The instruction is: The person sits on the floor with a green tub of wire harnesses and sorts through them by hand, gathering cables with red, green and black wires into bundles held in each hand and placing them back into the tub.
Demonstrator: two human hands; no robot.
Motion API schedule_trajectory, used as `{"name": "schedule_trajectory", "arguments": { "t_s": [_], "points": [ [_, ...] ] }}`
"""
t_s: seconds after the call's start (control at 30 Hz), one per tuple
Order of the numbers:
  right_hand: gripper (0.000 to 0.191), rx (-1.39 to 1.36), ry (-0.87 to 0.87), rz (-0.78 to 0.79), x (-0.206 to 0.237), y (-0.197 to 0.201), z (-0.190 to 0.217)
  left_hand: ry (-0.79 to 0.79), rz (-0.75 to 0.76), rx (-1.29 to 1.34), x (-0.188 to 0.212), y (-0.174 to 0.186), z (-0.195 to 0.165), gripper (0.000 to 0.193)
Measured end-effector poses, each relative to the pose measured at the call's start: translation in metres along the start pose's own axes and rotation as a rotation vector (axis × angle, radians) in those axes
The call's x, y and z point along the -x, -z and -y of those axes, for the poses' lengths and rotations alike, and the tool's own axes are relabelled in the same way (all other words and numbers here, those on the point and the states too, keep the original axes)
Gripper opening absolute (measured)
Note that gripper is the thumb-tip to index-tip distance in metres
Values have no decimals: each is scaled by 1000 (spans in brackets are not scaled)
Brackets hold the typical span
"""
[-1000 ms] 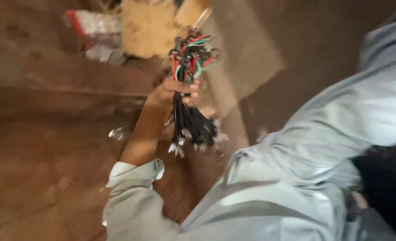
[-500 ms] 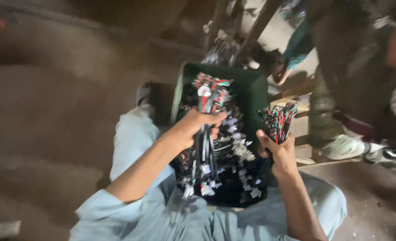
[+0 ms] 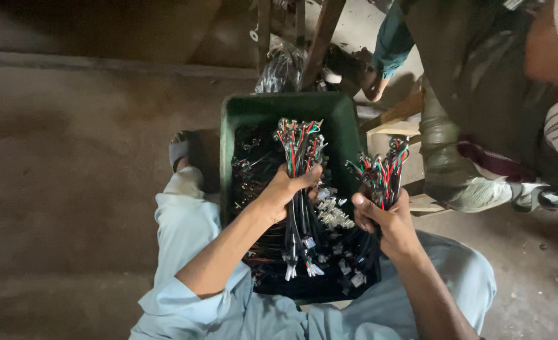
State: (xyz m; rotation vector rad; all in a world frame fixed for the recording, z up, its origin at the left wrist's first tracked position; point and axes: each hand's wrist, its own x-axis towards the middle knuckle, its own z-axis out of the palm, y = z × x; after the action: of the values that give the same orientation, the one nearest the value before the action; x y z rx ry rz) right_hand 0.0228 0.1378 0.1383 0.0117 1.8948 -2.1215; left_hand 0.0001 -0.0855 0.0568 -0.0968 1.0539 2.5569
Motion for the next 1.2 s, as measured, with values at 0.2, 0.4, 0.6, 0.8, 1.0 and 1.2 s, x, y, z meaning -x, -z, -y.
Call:
{"name": "schedule_trajectory", "arguments": {
  "t_s": [0.2, 0.4, 0.6, 0.8, 1.0, 1.2],
  "points": [
    [20, 284, 216, -313, 2, -11, 4, -24, 156, 63, 0, -4, -1, 61],
    [18, 380, 249, -199, 6, -32, 12, -68, 178, 41, 6, -11, -6, 68],
    [35, 572, 190, -32, 4, -53, 17, -98, 114, 114, 16, -21, -11, 64],
    [23, 435, 323, -105, 3, -39, 13, -127, 50, -13, 19, -23, -17, 46],
    [20, 253, 161, -112, 2, -19, -2, -17, 24, 86, 15, -18, -15, 37],
    [19, 255, 157, -34, 4, -5, -12, 5, 12, 162, 16, -21, -19, 39]
  ]
}}
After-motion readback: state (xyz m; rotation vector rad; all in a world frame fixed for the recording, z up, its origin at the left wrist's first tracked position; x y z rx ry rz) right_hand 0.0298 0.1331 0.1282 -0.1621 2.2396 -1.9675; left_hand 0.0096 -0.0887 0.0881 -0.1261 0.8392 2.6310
